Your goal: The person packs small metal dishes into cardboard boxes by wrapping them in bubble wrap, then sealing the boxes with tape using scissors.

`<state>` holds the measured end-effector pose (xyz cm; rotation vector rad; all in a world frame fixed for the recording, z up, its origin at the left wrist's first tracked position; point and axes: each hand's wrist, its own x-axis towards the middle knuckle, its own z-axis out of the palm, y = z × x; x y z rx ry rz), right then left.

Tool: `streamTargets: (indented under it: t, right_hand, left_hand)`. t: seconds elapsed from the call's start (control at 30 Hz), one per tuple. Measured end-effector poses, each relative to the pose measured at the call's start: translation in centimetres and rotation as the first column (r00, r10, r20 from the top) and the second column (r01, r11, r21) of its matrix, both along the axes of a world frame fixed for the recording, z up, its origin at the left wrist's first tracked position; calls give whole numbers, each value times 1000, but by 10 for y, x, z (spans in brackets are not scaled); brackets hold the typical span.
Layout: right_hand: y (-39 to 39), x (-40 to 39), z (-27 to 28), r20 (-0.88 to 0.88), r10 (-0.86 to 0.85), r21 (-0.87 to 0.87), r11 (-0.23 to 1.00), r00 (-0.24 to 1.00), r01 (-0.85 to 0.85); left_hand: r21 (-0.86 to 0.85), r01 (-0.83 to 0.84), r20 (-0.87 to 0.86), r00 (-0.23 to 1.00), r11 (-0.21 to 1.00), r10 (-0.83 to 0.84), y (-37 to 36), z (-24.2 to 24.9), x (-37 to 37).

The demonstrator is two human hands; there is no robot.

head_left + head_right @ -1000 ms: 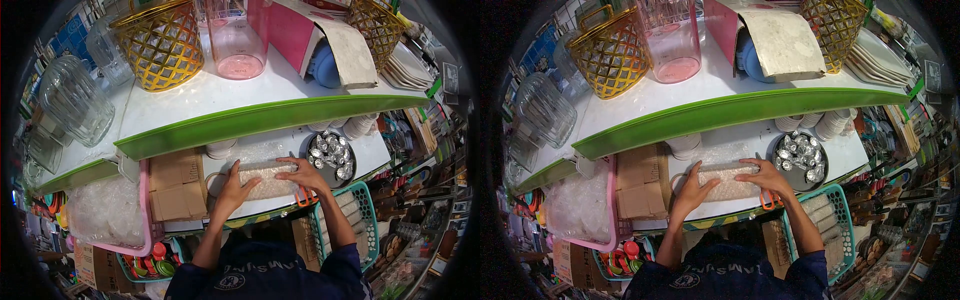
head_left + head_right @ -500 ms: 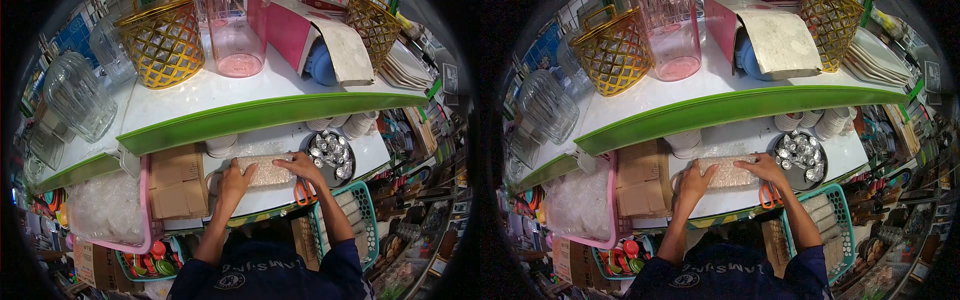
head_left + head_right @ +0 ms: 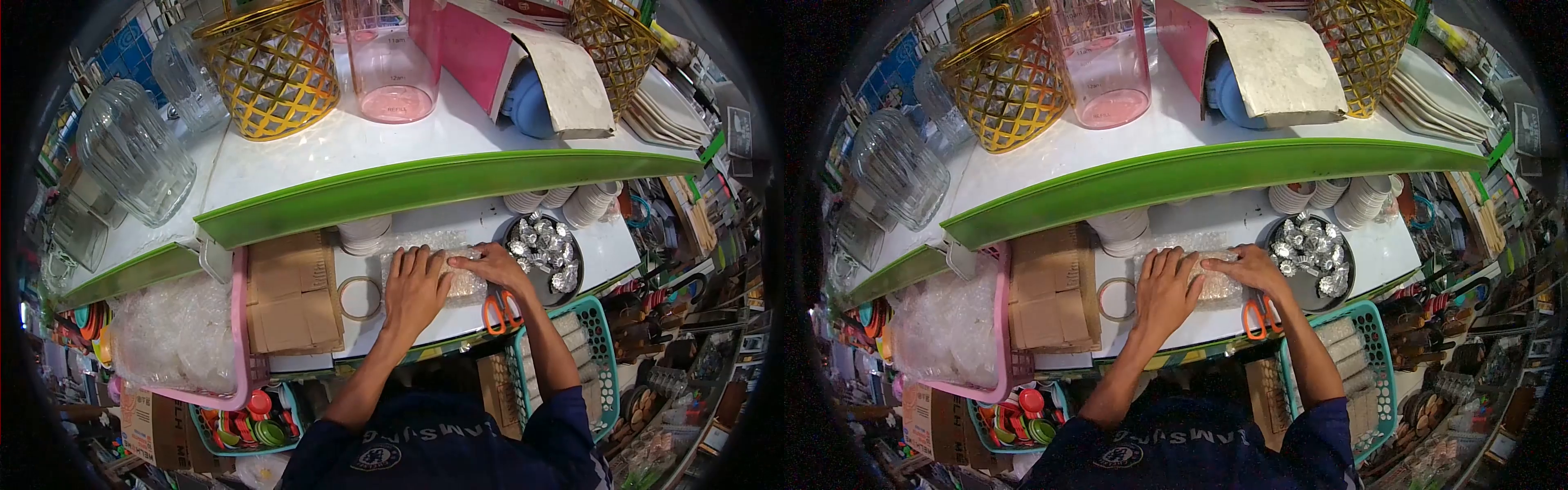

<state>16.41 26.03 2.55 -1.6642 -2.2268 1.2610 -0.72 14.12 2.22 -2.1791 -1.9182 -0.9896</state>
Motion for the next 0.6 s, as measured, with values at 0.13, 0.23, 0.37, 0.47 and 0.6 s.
streamTargets:
  t: [0.13, 0.23, 0.37, 0.47, 0.6]
  right_hand:
    - [4, -1, 8, 10, 50, -56, 997, 999, -49]
    - [7, -2, 19, -138, 231, 92, 971, 963, -220]
    - [30, -15, 17, -206, 268, 162, 958, 941, -237]
    - [42, -32, 11, -204, 282, 258, 939, 938, -226]
    - [74, -51, -26, 38, 532, 398, 768, 846, -501]
  left_hand:
    - [22, -4, -36, 999, 1000, 5, 0, -2, 1]
    - [33, 0, -56, 998, 999, 2, 0, -3, 0]
    - [0, -18, -68, 998, 1000, 18, 0, -5, 0]
    - [-8, -15, -69, 998, 1000, 15, 1, -5, 0]
    - [-9, -6, -51, 999, 1000, 6, 1, -6, 0]
